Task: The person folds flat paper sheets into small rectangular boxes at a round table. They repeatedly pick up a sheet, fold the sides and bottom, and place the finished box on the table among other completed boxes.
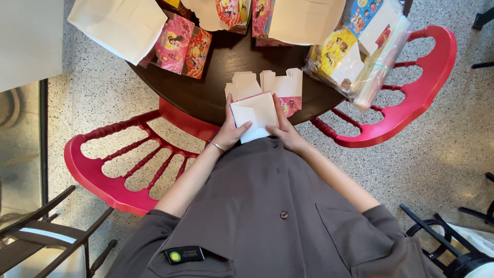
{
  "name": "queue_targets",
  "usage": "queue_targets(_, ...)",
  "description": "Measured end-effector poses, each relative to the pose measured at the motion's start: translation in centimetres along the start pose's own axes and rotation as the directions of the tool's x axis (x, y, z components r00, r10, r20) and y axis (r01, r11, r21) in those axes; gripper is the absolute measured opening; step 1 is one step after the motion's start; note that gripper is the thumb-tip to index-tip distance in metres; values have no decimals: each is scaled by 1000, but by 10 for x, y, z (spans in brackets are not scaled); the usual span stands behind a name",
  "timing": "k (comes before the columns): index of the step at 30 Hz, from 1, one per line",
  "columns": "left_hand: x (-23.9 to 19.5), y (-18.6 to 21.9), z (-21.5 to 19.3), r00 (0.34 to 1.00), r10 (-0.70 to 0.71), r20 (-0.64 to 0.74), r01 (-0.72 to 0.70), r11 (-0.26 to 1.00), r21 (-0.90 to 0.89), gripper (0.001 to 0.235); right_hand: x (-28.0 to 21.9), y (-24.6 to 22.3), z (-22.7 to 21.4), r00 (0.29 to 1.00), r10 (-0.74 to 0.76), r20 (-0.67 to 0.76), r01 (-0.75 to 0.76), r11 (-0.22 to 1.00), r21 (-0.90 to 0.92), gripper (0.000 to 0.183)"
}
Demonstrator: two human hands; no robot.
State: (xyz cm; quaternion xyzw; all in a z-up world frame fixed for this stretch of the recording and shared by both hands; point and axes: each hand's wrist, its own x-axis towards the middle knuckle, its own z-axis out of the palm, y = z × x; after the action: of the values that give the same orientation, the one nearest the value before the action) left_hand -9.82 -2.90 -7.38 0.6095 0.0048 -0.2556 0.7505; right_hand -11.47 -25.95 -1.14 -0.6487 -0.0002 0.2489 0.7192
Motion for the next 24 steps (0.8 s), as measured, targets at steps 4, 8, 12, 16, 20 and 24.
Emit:
queue_targets(4, 11, 1, -6, 989, 20, -146, -40, 990, -134, 77, 19, -16, 4, 1000, 1, -23, 1, 994, 105, 92)
queue_targets(8, 28, 0, -11, 921, -32, -389, -59, 974, -218, 56, 35, -32, 14, 996, -54, -64, 33, 956, -292, 82)
queue_targets(12, 36, -1, -14, 874, 50, -483, -122, 986, -117, 50, 55, -38, 26, 987, -127, -101, 85, 935, -345, 78)
queue_targets(16, 17, 9, -27, 881, 112, -460, -199, 969, -146, 55, 69, -46, 31, 989, -53, -139, 54, 999, 0, 70)
queue_targets(20, -6, 34, -36, 923, 109, -369, -280, 848, -451, 62, 80, -69, 32, 965, 243, -102, -196, 921, 337, 74)
queue_targets(24, -27, 66, -40, 930, 109, -352, -294, 796, -530, 69, 80, -115, 37, 962, 204, 183, -242, 946, 216, 55)
